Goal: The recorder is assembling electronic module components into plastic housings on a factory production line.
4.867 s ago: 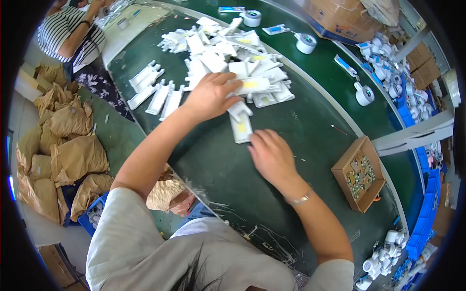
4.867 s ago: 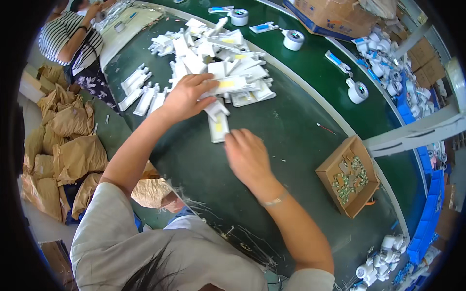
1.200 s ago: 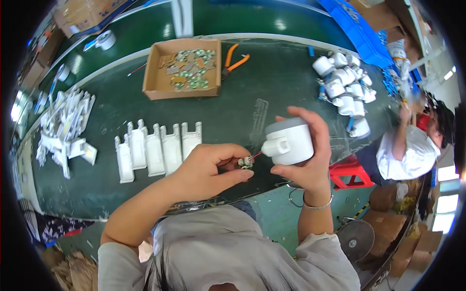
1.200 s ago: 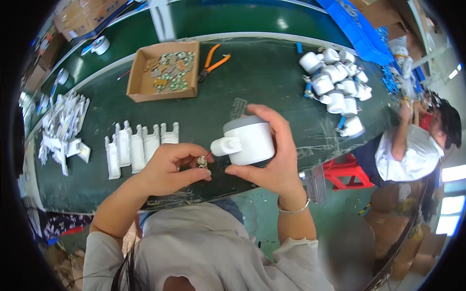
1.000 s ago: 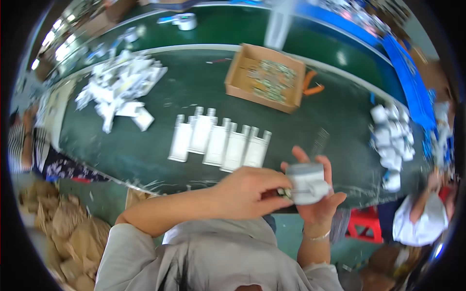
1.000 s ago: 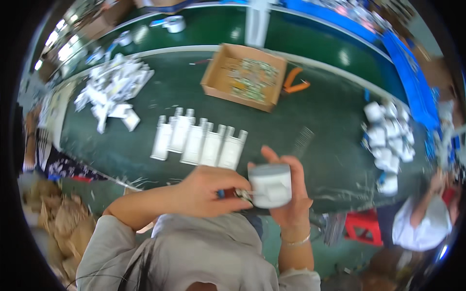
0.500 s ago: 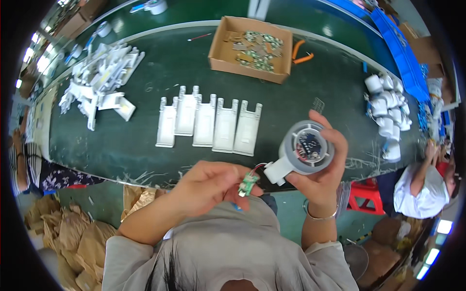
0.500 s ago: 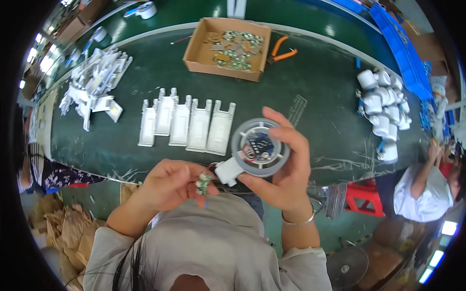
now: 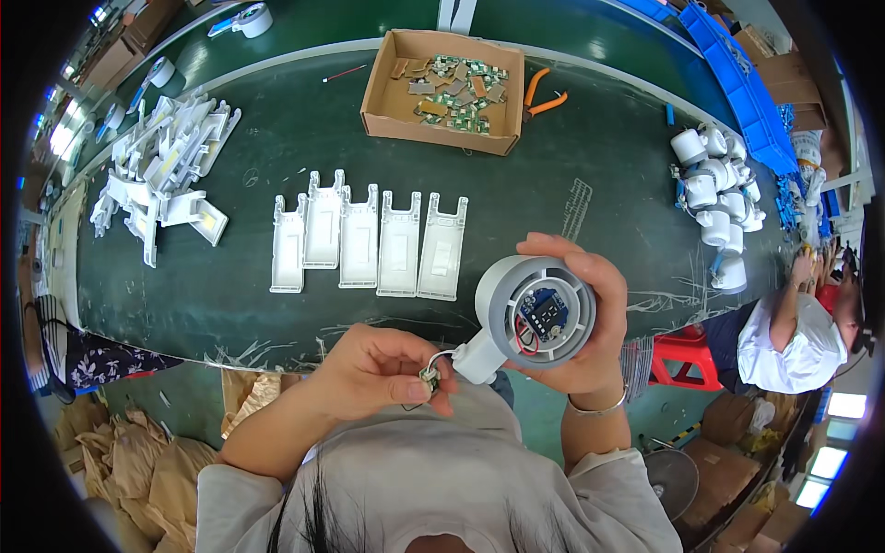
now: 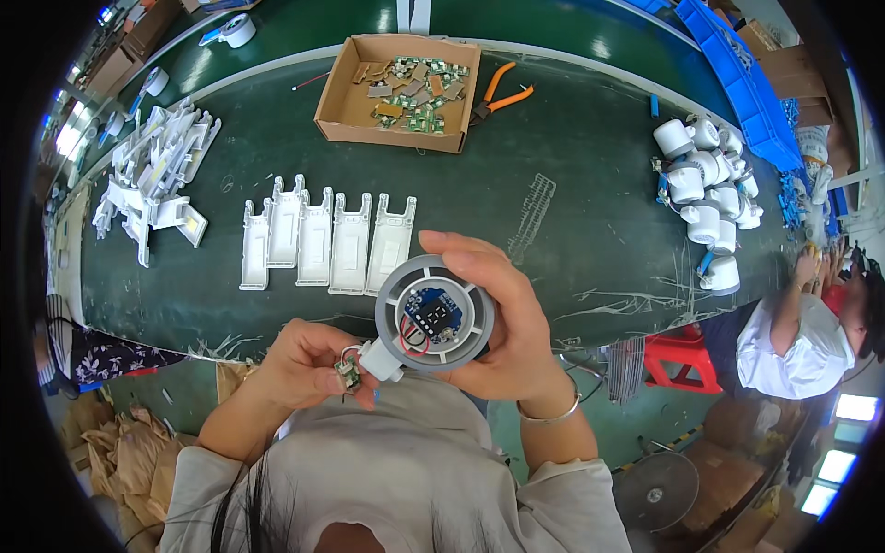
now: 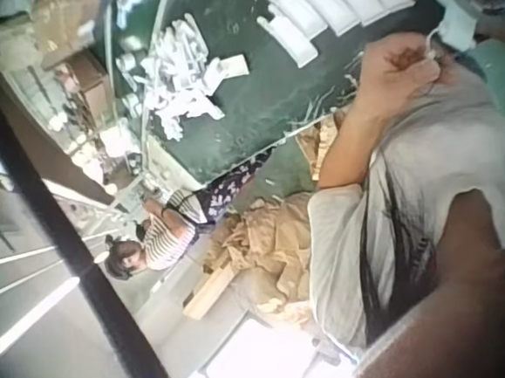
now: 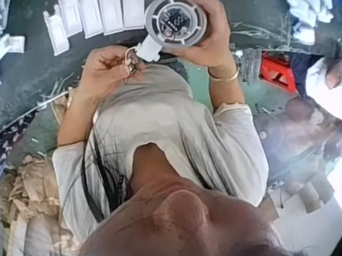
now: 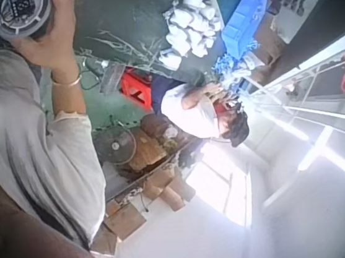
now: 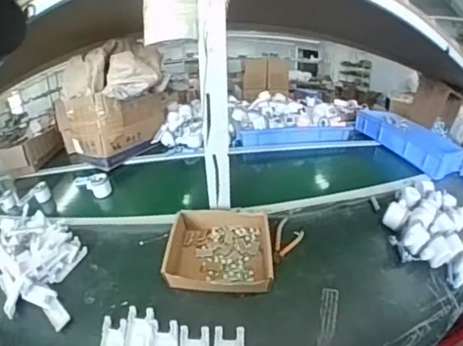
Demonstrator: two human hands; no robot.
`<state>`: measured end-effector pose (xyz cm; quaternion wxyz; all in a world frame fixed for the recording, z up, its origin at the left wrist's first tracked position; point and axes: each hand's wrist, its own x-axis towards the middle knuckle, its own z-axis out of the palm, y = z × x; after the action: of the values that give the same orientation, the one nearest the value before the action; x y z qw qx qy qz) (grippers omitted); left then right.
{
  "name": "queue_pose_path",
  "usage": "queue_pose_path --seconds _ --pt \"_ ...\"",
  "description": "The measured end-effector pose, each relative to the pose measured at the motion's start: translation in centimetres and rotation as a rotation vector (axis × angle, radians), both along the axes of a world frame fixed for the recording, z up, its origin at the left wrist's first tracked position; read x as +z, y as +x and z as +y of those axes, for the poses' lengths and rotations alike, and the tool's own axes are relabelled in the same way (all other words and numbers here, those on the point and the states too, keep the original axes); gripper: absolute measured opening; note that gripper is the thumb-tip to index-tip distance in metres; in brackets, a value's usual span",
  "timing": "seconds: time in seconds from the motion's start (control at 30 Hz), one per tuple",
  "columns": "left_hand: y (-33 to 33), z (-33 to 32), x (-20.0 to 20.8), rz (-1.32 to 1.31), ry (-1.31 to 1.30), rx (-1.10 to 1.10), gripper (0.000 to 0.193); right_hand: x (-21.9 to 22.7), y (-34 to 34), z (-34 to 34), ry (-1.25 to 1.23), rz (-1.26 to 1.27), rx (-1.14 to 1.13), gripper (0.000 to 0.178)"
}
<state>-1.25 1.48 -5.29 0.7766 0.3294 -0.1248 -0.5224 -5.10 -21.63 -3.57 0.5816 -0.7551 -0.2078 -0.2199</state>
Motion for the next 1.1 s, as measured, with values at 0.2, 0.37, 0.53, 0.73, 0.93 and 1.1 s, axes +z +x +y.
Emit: queue_pose_path --seconds 0.2,0.37,0.53,0.73,0.93,1.1 --pt "0.2 0.3 0.4 -0.295 -0.075 0.043 0.037 1.2 -0.1 0.3 0.121 -0.021 0.076 0.066" --pt "1.4 -0.2 0.9 -1.046 0.191 0.192 0.055 2.9 -0.2 1.7 0.088 -0.156 0.0 0.057" --pt "-0.2 -0.8 0.2 -1.084 0.266 0.13 0.03 3.9 -2.5 1.7 0.296 0.025 -0.065 0.026" --pt "-0.5 3.7 0.8 -1.106 0.341 0.202 0.035 2.5 -0.2 2.0 0.251 0.013 -0.3 0.039" --pt "4.9 6.8 3.1 -1.576 0.887 0.554 0.017 2.3 9.1 3.4 -0.002 0.15 0.03 0.079" --pt "8.4 7.2 1.9 -1.368 1.146 0.612 0.014 1.9 15.6 5.8 0.033 0.201 0.167 0.07"
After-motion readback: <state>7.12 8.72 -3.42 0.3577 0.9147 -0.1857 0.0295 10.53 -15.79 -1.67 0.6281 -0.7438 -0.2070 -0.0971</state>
